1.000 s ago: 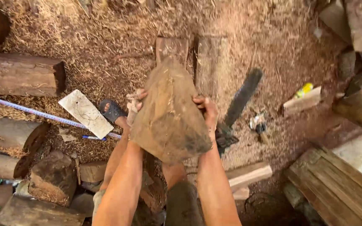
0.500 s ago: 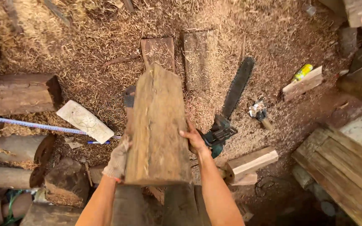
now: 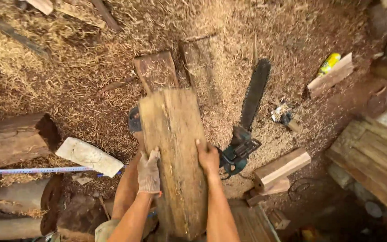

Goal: Sawing a wooden log into smaller pieces using an electric chainsaw.

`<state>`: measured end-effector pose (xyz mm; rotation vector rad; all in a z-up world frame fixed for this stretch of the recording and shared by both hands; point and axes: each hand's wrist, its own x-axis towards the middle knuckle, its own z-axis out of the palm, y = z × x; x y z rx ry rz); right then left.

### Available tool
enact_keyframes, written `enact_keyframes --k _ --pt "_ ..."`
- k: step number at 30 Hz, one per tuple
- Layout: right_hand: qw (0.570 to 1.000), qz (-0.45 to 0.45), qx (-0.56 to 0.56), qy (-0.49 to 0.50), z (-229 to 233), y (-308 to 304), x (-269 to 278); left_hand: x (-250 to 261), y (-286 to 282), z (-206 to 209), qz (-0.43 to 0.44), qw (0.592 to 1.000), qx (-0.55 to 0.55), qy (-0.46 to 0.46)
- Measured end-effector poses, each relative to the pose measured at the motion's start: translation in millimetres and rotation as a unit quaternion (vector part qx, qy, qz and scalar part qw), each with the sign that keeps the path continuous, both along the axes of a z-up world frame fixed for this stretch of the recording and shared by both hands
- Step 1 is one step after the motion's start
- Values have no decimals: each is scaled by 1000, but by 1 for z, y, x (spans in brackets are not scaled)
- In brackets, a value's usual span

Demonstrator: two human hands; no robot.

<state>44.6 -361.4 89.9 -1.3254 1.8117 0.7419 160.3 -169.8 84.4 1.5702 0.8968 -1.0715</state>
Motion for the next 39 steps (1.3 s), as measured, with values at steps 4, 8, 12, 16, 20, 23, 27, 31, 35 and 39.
enact_keyframes --k 4,8,12,16,20,23,27,31,35,39 --pt "990 49 -99 -92 -44 -44 1 16 -45 -56 -83 994 7 -76" --pt "973 9 -110 -201 -77 -115 58 42 -95 -139 33 989 -103 -103" --pt "952 31 -126 -276 -171 -138 68 50 -105 -229 -49 982 -112 -141" --pt "974 -4 -74 -216 -222 -130 68 43 -103 -272 -218 971 78 -61" --pt "962 -20 -99 -253 -196 -125 80 35 -84 -295 -59 982 -119 -134" --pt "950 78 -173 -248 -181 -97 62 68 -91 -262 -259 966 -2 -29" --pt "923 214 -188 -258 -119 -4 -16 87 -108 -150 -714 658 188 -150" --pt "982 44 -40 -177 -48 113 -153 93 -142 -6 -578 794 188 -32" --pt "995 -55 79 11 -1 185 -255 76 -111 -2 -753 623 146 -154" --pt "962 -180 183 87 85 151 -250 15 -176 79 -872 476 115 -1"
